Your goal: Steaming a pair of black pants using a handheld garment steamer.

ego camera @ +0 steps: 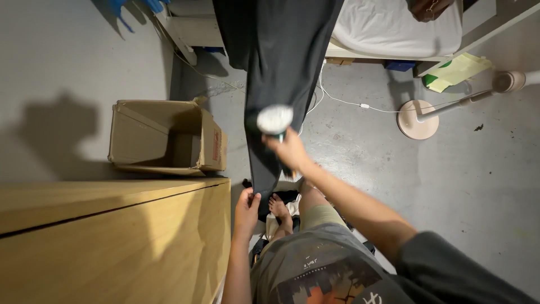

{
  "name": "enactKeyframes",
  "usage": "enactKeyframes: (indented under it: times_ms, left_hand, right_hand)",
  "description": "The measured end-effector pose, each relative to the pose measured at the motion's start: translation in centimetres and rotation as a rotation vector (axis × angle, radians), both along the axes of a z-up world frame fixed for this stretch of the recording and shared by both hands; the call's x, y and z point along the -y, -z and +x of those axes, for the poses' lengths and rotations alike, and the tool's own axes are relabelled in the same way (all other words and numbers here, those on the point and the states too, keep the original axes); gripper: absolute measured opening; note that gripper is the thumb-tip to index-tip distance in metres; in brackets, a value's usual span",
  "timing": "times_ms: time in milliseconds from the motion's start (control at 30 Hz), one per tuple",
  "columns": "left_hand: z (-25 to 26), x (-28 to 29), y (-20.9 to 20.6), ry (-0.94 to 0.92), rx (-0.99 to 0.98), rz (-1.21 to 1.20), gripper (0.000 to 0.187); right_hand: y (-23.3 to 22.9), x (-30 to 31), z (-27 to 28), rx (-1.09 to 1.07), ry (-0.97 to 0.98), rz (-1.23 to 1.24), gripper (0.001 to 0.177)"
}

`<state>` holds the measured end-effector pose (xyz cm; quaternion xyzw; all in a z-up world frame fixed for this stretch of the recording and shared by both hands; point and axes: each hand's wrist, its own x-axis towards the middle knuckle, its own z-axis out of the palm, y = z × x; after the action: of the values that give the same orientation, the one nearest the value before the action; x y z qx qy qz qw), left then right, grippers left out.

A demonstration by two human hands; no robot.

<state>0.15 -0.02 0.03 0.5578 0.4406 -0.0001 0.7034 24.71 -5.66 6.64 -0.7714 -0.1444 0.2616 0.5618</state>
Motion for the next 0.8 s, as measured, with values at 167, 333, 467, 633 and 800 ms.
enactKeyframes:
  times_ms: [167, 333, 467, 633, 800]
  left_hand:
    - [-1.1, 0.4, 3.4, 0.098, -0.002, 0.117, 0.018]
    - [-0.8, 0.6, 0.8, 0.127, -0.077, 0.049, 0.017]
    - [-0.9, 1.0, 1.6, -0.003, 0.032, 0.121, 0.019]
    - [1.6, 0.5, 2.3, -0.182, -0.036, 0.107, 0.022]
    - [5.8, -0.1, 1.5, -0.28, 0.084, -0.422, 0.048]
  right_hand:
    - [-1.9, -0.1, -0.8, -0.106, 0.011, -0.045, 0.042]
    - [-3.2, -3.9, 7.5, 0.172, 0.097, 0.069, 0.041]
    - [-4.4, -4.5, 10.7, 0.148, 0.157, 0.037, 0.041]
    - [-2.4, 0.7, 5.8, 0.192, 0.04, 0.011, 0.041]
    - [-1.3, 5.4, -1.2, -0.164, 0.023, -0.111, 0.041]
